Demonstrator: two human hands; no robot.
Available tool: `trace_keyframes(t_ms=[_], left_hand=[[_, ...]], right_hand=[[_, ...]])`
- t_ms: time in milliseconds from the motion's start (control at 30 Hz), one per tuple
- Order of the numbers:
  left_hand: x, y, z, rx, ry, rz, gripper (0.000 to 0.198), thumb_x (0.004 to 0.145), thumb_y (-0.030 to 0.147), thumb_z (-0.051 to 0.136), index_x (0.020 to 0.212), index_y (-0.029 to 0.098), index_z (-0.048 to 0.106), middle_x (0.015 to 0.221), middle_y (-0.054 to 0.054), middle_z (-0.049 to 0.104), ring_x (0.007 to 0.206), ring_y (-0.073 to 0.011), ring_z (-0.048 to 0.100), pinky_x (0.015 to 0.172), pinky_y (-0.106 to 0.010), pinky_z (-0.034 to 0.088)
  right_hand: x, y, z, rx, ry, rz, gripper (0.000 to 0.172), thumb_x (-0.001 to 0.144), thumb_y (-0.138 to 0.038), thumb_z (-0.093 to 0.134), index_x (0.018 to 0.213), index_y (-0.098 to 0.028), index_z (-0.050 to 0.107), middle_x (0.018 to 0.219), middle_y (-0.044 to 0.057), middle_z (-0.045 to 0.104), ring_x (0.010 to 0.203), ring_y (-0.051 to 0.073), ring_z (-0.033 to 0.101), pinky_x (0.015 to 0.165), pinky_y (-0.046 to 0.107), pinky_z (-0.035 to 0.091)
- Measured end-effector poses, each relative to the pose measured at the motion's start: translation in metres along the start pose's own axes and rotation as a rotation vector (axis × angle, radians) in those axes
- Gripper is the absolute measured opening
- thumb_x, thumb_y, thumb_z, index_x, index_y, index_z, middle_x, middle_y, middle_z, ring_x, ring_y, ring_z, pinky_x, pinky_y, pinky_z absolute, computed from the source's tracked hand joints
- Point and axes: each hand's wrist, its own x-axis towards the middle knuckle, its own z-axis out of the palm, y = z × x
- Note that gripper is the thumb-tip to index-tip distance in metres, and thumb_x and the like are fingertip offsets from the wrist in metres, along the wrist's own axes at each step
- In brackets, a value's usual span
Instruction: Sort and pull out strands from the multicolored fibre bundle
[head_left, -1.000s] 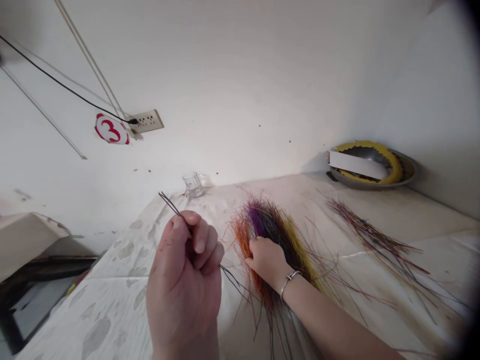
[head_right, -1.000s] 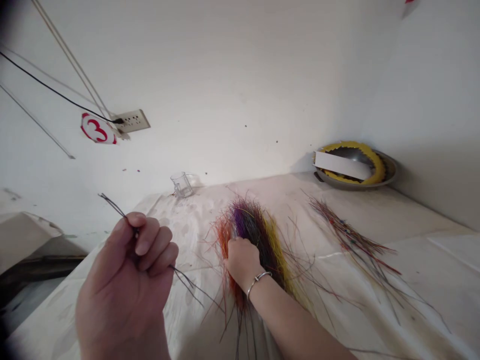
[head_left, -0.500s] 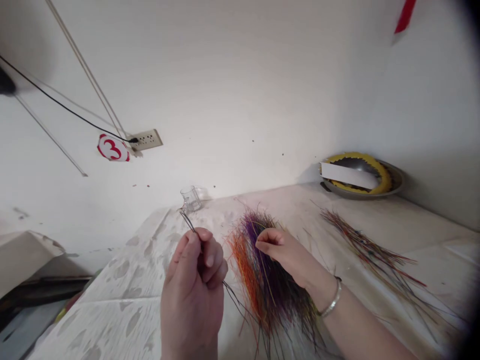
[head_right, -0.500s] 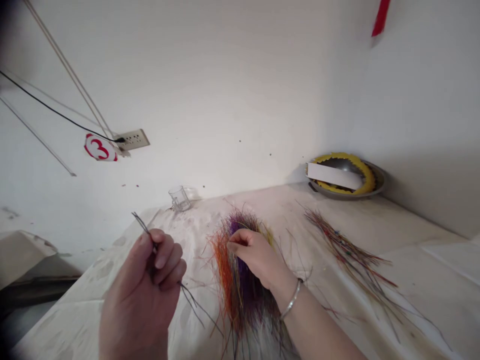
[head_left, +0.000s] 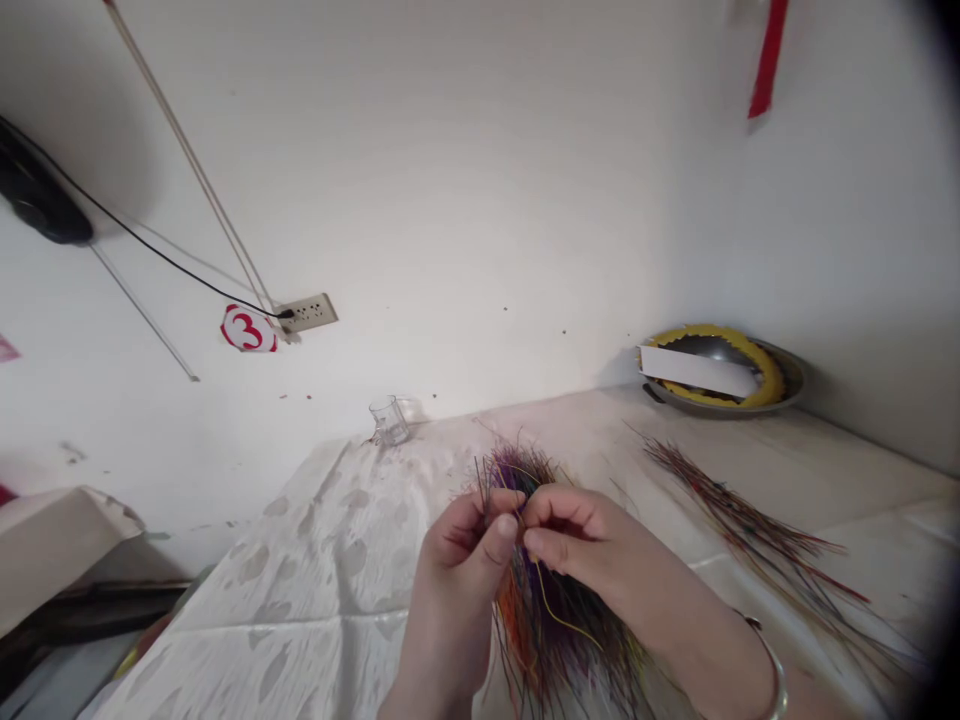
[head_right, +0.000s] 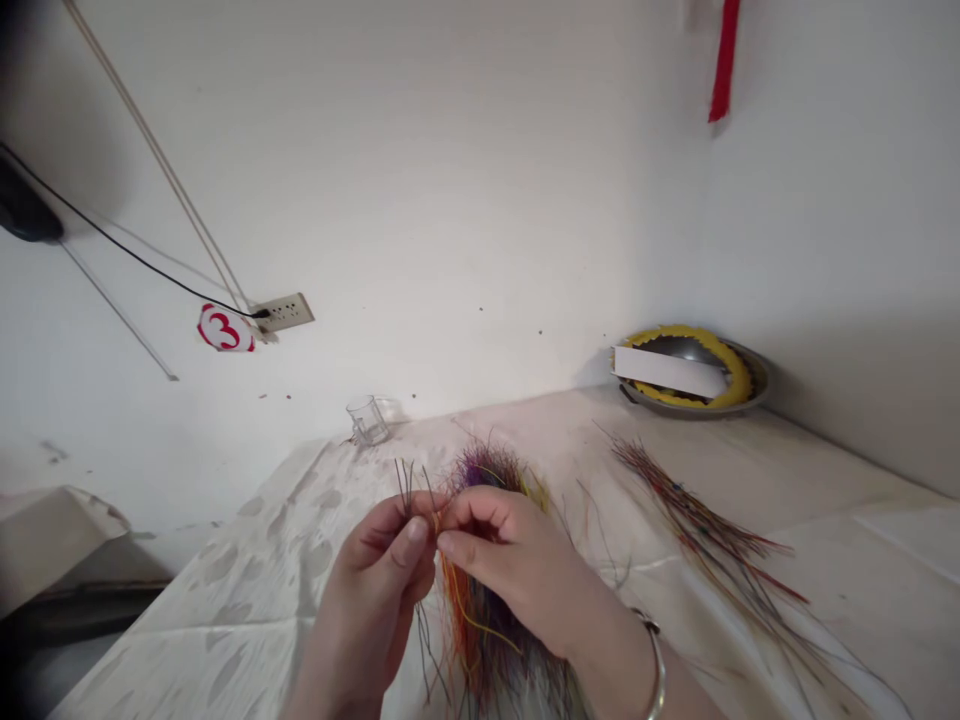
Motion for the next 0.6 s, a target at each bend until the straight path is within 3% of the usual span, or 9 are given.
trace_keyframes(t_ms=[233, 600], left_hand=[[0.001, -0.002, -0.001, -0.107, 0.035, 0.044, 0.011, 0.072, 0.025, 0.076, 0.07, 0.018, 0.068, 0.062, 0.003, 0.054, 0.054, -0.0062, 0.043, 0.055, -0.017, 0.038], [-0.001, -0.002, 0.003, -0.142, 0.048, 0.004, 0.012, 0.073, 0.023, 0.075, 0.068, 0.017, 0.066, 0.063, 0.003, 0.054, 0.056, -0.0068, 0.043, 0.052, -0.016, 0.035]], right_hand=[[0.002, 0.003, 0.003, -0.092, -0.053, 0.017, 0.011, 0.083, -0.021, 0.056, 0.072, -0.019, 0.055, 0.065, -0.005, 0.045, 0.062, 0.012, 0.038, 0.057, 0.024, 0.03], [-0.001, 0.002, 0.015, -0.101, -0.04, -0.012, 0.013, 0.084, -0.017, 0.053, 0.071, -0.02, 0.053, 0.071, -0.004, 0.051, 0.07, 0.013, 0.046, 0.063, 0.024, 0.037]])
